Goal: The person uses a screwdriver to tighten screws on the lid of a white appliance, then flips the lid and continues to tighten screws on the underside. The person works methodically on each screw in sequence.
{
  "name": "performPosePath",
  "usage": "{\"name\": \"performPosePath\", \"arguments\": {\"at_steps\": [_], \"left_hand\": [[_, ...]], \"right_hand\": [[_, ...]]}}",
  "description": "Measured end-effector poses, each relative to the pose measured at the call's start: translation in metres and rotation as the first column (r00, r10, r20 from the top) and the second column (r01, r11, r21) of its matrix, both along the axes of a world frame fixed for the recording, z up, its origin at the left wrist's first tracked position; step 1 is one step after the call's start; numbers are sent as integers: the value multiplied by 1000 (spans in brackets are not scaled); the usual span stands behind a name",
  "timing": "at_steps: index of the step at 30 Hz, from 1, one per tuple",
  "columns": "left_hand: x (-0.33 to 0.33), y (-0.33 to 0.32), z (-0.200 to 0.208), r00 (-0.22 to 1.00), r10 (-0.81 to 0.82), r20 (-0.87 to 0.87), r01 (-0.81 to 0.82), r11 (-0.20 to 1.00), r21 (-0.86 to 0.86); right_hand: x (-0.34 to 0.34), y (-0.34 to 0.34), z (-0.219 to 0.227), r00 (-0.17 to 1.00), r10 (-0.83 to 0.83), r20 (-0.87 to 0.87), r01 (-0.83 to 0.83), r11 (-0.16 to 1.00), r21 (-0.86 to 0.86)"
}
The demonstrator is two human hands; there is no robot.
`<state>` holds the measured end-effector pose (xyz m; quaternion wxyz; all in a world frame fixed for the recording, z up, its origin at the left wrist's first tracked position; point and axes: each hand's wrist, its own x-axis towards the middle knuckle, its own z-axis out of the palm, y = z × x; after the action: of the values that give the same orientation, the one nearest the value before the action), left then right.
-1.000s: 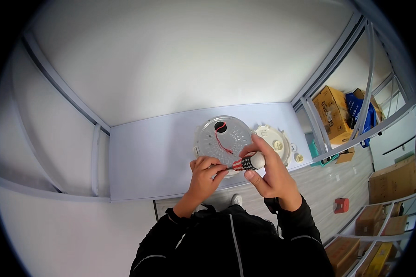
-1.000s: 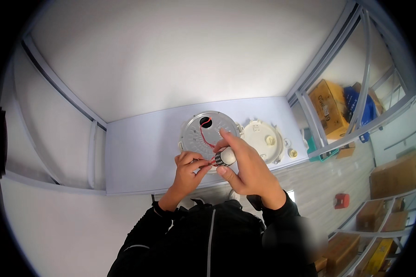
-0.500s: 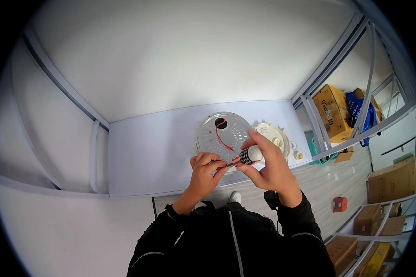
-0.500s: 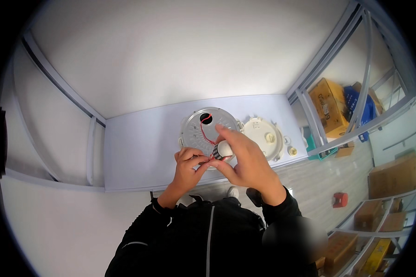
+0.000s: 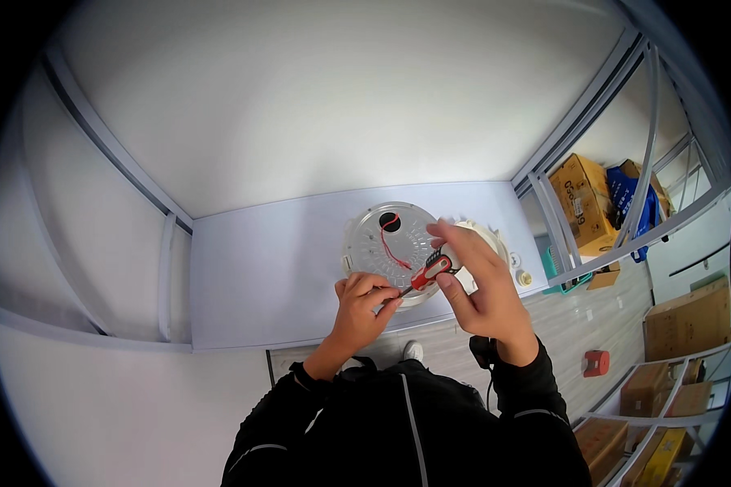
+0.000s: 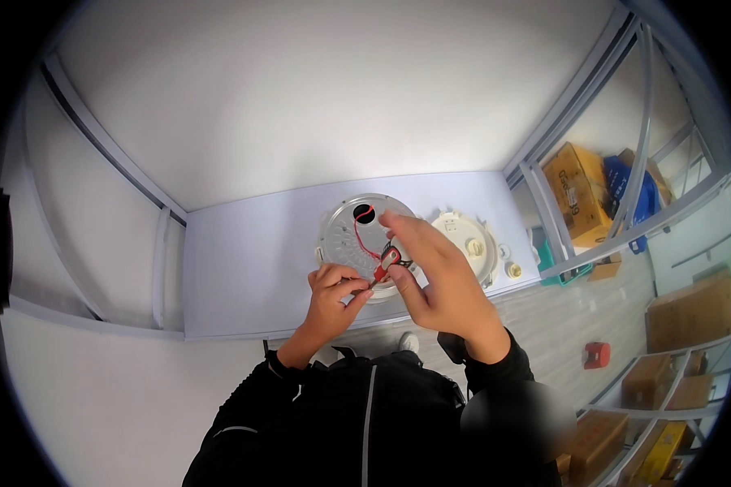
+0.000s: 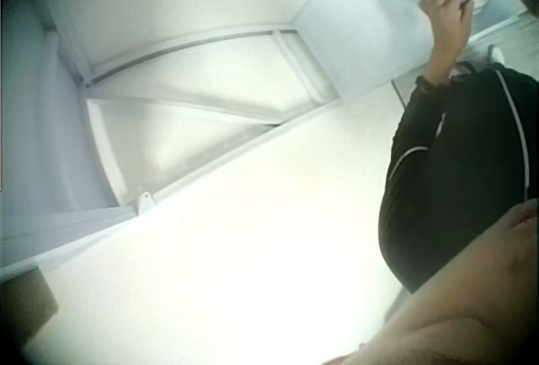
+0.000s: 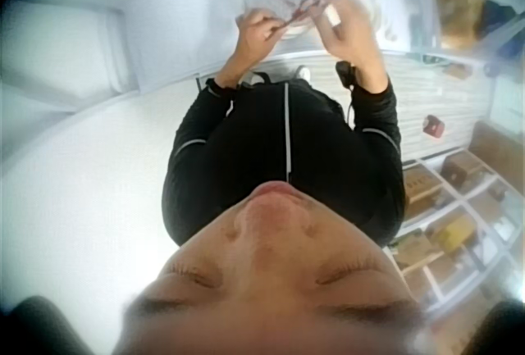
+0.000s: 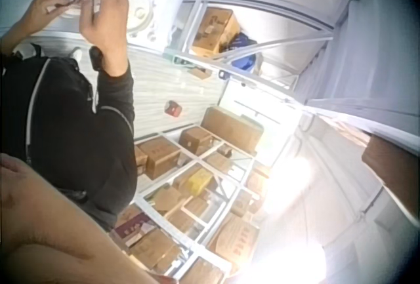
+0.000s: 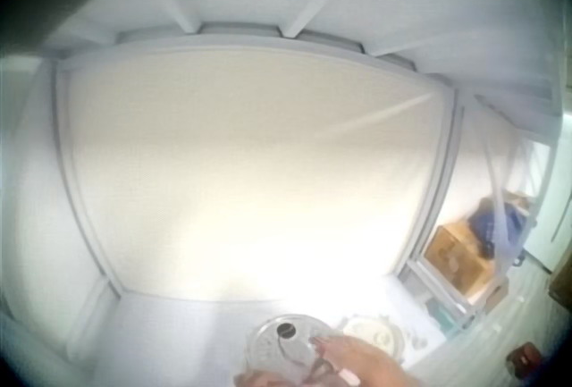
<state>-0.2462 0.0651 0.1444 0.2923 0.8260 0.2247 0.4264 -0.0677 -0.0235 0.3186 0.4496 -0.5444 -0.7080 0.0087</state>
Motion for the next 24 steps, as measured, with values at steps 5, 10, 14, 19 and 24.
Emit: {"name": "performPosePath", "arguments": {"at_steps": [5,10,14,19,24], "left_hand": [[0,1,-2,1000,-8,2,8,1000,-1],[-1,2,-2,1000,-13,4,13,1000,-7],[0,2,-4,1000,-12,16,12,1000,-7],[-1,2,-1,1000,-16,-6,16,1000,-22],[-1,1,0,1000,-14,-11,14,999,-29]], "right_hand": [[8,-9,-3,977,-68,201,88,992,-95],[-10,-3,11,992,-103,74,105,994,-30],[-11,-1,6,998,-53,33,54,998,-29],[-3,-9,0,987,-96,130,113,986,-126],[-16,0,7,998,-48,-42,49,999,13]]}}
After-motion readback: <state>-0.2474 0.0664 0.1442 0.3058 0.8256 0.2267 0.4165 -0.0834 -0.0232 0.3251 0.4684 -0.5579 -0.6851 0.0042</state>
